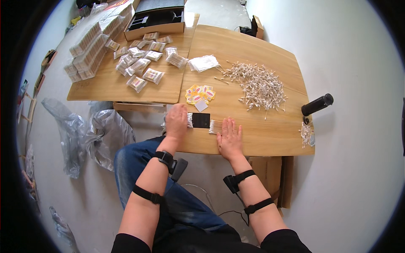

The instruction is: Arranging and packaging individual medical swabs into plastic packets.

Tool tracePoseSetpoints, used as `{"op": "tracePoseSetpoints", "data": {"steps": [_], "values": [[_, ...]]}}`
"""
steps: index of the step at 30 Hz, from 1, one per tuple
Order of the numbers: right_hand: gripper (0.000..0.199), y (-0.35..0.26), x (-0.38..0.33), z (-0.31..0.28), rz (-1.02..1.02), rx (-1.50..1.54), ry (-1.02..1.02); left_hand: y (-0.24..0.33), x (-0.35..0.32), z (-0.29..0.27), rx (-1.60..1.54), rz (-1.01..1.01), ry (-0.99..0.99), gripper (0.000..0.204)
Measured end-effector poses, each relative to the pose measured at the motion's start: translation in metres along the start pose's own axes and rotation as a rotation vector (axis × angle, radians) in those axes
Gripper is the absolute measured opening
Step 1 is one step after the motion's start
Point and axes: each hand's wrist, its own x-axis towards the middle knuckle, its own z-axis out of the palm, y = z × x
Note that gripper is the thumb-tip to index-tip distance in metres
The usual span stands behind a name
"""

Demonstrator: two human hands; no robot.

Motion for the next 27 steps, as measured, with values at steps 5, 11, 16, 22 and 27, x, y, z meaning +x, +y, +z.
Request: {"op": "tracePoseSetpoints", "data": {"steps": [5, 11, 16, 22, 27], "values": [[0.063, -0.003, 0.003, -0.001, 0.027, -0.005, -0.057, -0.059, -0.011, 0.017, 0.282, -0.011, 0.112, 0.026], [0.062, -0.017, 0.015, -0.003, -0.017, 0.0, -0.094, -0.066, -0.013, 0.018, 0.164, -0.118, -0.052, 0.026], [0.062, -0.046, 0.035, 0.005, -0.043, 0.028, -0.082, -0.062, -0.013, 0.018, 0.19, -0.101, -0.092, 0.025], [0.064, -0.082, 0.05, 0.018, -0.086, 0.058, -0.023, -0.06, -0.013, 0.018, 0.166, -0.132, -0.063, 0.026], [0.065, -0.084, 0.051, 0.015, -0.091, 0.076, -0.047, -0.066, -0.013, 0.013, 0.22, -0.164, -0.18, 0.031]]}}
